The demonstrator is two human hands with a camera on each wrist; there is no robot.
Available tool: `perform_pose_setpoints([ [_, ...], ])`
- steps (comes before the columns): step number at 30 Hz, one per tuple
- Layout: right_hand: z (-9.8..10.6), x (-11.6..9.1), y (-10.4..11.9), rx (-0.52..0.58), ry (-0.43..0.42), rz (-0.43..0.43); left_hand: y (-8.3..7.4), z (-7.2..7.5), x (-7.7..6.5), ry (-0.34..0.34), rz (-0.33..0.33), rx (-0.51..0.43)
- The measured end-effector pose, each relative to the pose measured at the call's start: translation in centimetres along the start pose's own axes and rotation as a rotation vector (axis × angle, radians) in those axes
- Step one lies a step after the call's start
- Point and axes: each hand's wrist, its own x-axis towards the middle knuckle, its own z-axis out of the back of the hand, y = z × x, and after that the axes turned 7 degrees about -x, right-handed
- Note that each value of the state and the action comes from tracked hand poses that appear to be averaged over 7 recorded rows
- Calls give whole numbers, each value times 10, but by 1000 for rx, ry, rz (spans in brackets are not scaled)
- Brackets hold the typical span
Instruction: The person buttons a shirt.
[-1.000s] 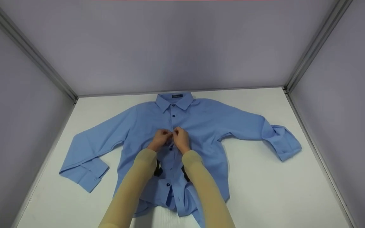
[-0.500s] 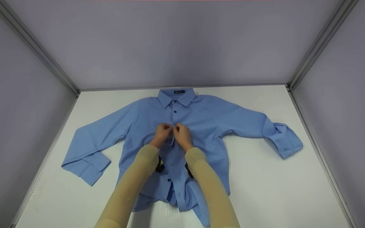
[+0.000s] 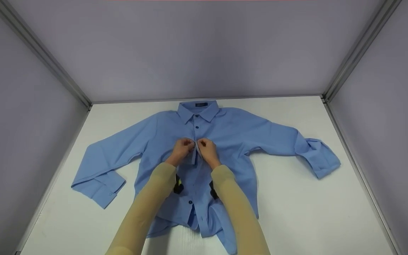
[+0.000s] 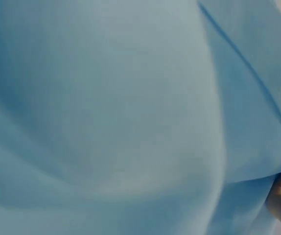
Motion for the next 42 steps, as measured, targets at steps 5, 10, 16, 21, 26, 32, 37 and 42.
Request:
perform_pose_setpoints([
  [5, -2, 0, 0, -5, 2, -3, -3, 0, -7, -9, -29, -10],
  [10, -6, -2, 5, -39, 16, -24, 11, -7, 7, -44, -30, -30],
  [16, -10, -5, 8, -102, 9, -25, 52, -18, 40, -107, -123, -23],
  [21, -11, -6, 8, -182, -10, 44, -2, -6, -2, -134, -109, 133],
  [26, -13, -7, 9, -277, -55, 163, 26, -11, 21, -142, -295, 297],
  [32, -17, -9, 11, -278, -115, 198, 1, -4, -3, -162, -257, 263],
  [37, -23, 2, -8, -163, -116, 111, 33, -15, 25, -186, -275, 170],
  [42, -41, 38, -73, 23, -88, 42, 187, -53, 164, -178, -273, 73],
])
